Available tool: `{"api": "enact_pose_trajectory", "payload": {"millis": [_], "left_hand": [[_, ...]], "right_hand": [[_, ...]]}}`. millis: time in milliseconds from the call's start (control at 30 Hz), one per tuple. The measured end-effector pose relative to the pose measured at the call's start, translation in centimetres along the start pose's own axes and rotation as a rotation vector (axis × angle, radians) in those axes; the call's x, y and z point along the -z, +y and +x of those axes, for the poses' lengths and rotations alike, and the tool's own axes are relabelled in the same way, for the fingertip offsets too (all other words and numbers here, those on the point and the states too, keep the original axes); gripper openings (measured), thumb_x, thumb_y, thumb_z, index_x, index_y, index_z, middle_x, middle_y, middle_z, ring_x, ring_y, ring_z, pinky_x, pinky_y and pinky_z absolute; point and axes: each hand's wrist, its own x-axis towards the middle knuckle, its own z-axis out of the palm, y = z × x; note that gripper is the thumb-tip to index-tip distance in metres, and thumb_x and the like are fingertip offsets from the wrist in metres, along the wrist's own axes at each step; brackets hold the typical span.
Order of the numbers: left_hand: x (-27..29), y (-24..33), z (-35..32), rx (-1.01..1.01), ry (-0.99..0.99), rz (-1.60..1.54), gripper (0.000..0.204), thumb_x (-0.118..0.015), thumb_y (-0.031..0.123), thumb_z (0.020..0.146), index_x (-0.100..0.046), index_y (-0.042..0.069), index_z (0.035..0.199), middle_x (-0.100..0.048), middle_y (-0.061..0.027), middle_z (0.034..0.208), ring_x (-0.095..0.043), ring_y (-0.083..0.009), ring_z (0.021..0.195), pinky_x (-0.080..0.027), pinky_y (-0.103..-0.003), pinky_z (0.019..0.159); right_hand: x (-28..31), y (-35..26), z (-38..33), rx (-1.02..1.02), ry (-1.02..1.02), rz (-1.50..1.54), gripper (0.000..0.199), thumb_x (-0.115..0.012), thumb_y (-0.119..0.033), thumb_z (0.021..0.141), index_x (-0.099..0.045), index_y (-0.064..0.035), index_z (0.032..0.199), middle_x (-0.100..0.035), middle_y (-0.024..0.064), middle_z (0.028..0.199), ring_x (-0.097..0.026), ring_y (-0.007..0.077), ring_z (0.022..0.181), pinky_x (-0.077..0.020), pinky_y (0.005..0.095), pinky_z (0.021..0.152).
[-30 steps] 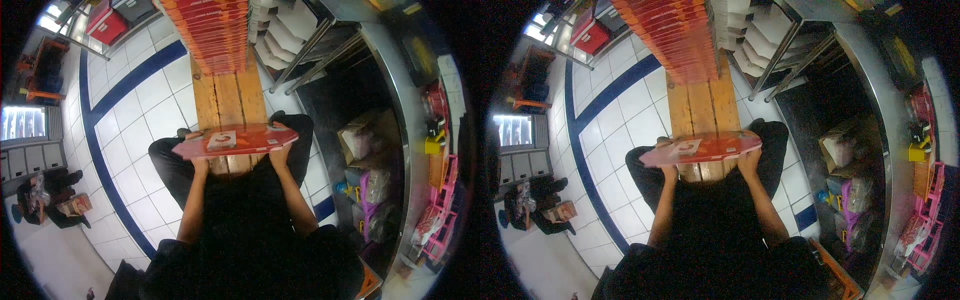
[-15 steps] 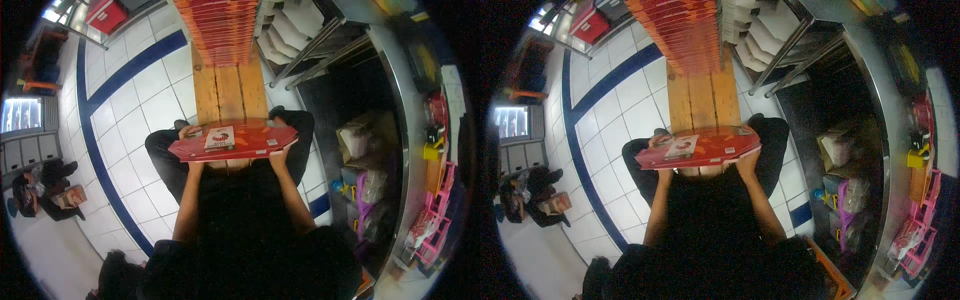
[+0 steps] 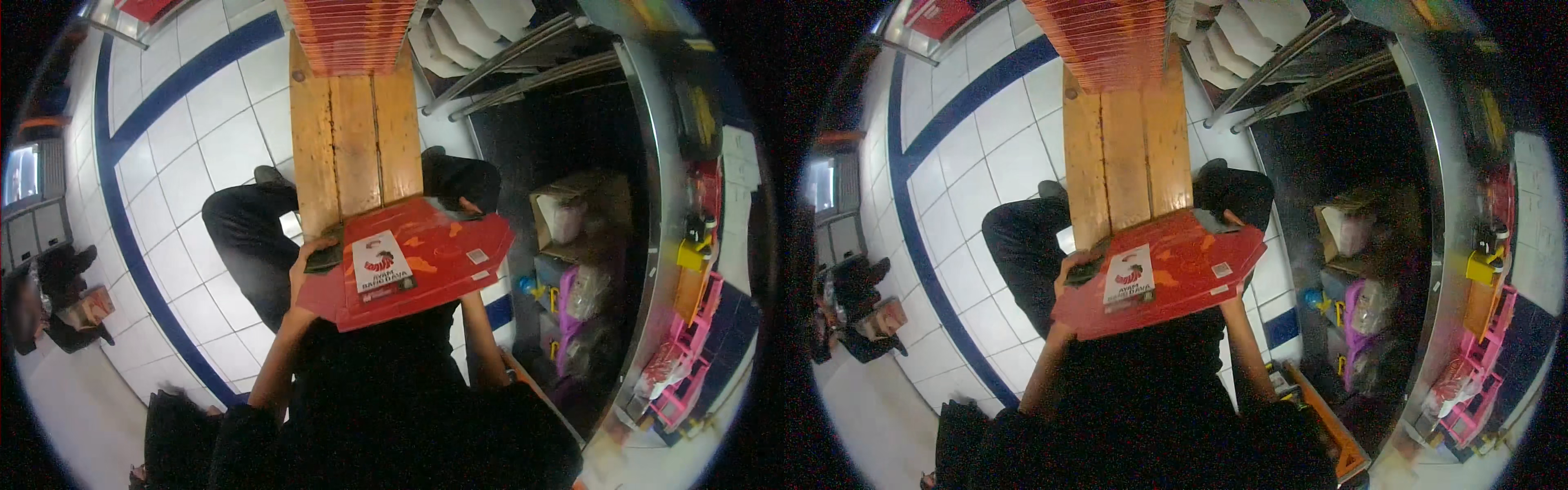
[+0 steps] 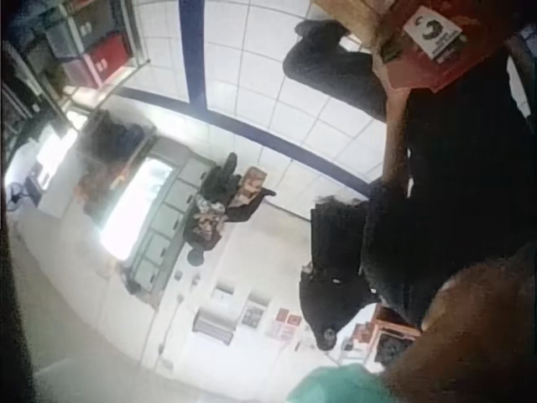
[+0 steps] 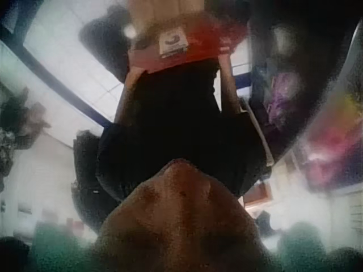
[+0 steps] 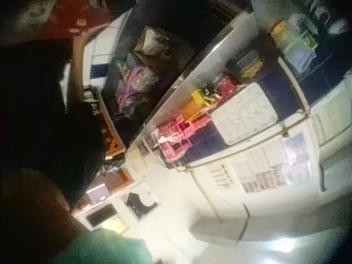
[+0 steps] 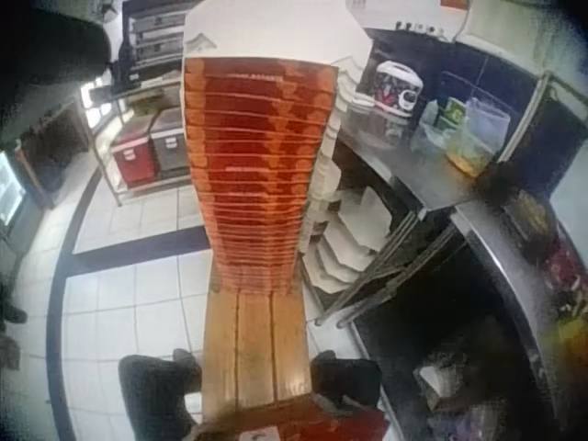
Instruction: The person assembles several cardboard food boxes by taking flat templates from a stack and folding them into a three-dimensional shape by hand.
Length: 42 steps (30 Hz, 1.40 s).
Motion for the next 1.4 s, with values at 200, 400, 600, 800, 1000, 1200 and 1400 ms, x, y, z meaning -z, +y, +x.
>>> {"api": "enact_pose_trajectory", "payload": {"millis": [200, 400, 600, 800, 1000, 1200, 1400], "left_hand": [[3.1, 1.8, -0.7, 0.053, -0.251, 0.085, 0.064, -0.082, 0.018, 0.081, -0.056, 0.005, 0.138, -0.065, -0.0186, 0.134, -0.065, -0.0245, 0.12, -0.05, -0.035, 0.102], [7.2, 7.9, 1.6, 0.004, -0.562, 0.374, 0.082, -0.082, 0.021, 0.07, -0.052, 0.005, 0.145, -0.057, -0.0256, 0.141, -0.056, -0.0414, 0.132, -0.045, -0.046, 0.112], [6.9, 14.5, 2.9, -0.209, -0.776, 0.326, 0.087, -0.082, 0.017, 0.063, -0.054, 0.005, 0.144, -0.056, -0.0246, 0.142, -0.052, -0.0428, 0.135, -0.044, -0.048, 0.114], [6.2, 12.3, 2.5, -0.346, -0.686, 0.366, 0.073, -0.081, 0.015, 0.058, -0.066, 0.002, 0.128, -0.067, -0.0191, 0.128, -0.064, -0.0395, 0.121, -0.052, -0.049, 0.104], [7.0, 10.4, 1.8, -0.326, -0.521, 0.188, 0.063, -0.08, 0.036, 0.066, -0.073, -0.001, 0.116, -0.071, -0.0216, 0.121, -0.069, -0.0395, 0.116, -0.055, -0.047, 0.1], [7.2, 12.3, 1.4, -0.338, -0.572, 0.139, 0.053, -0.075, 0.019, 0.071, -0.072, -0.002, 0.12, -0.07, -0.0217, 0.124, -0.069, -0.0401, 0.114, -0.056, -0.048, 0.1], [7.4, 14.6, 2.0, -0.333, -0.708, 0.197, 0.041, -0.063, 0.01, 0.082, -0.07, -0.004, 0.12, -0.07, -0.0208, 0.124, -0.068, -0.041, 0.115, -0.056, -0.048, 0.099]], "right_hand": [[1.4, -0.8, -0.6, -0.053, -0.024, -0.013, 0.032, -0.064, -0.024, 0.098, -0.062, 0.0035, 0.114, -0.064, 0.0193, 0.126, -0.061, 0.0353, 0.117, -0.0454, 0.0449, 0.102], [1.2, -0.6, -0.3, -0.076, -0.039, -0.015, 0.031, -0.064, -0.023, 0.098, -0.062, 0.0035, 0.114, -0.064, 0.019, 0.126, -0.061, 0.0347, 0.117, -0.0456, 0.0444, 0.102], [0.7, -0.9, 0.7, -0.07, -0.055, -0.014, 0.031, -0.065, -0.023, 0.098, -0.062, 0.0035, 0.114, -0.064, 0.0188, 0.126, -0.061, 0.0341, 0.117, -0.0457, 0.0439, 0.102], [0.9, -1.2, 2.2, -0.065, -0.057, -0.018, 0.031, -0.065, -0.022, 0.097, -0.062, 0.0035, 0.114, -0.064, 0.0186, 0.126, -0.061, 0.0335, 0.117, -0.0459, 0.0435, 0.102], [0.7, -1.2, 3.4, -0.057, -0.052, -0.01, 0.03, -0.065, -0.022, 0.097, -0.063, 0.0035, 0.114, -0.064, 0.0183, 0.126, -0.061, 0.0329, 0.117, -0.0461, 0.043, 0.102], [0.4, -0.9, 2.9, -0.065, -0.065, -0.004, 0.03, -0.065, -0.021, 0.097, -0.063, 0.0035, 0.114, -0.065, 0.0181, 0.126, -0.061, 0.0323, 0.116, -0.0463, 0.0425, 0.102], [0.6, -1.1, 2.1, -0.085, -0.062, -0.011, 0.029, -0.065, -0.02, 0.097, -0.063, 0.0035, 0.114, -0.065, 0.0179, 0.126, -0.061, 0.0317, 0.116, -0.0464, 0.042, 0.101]]}}
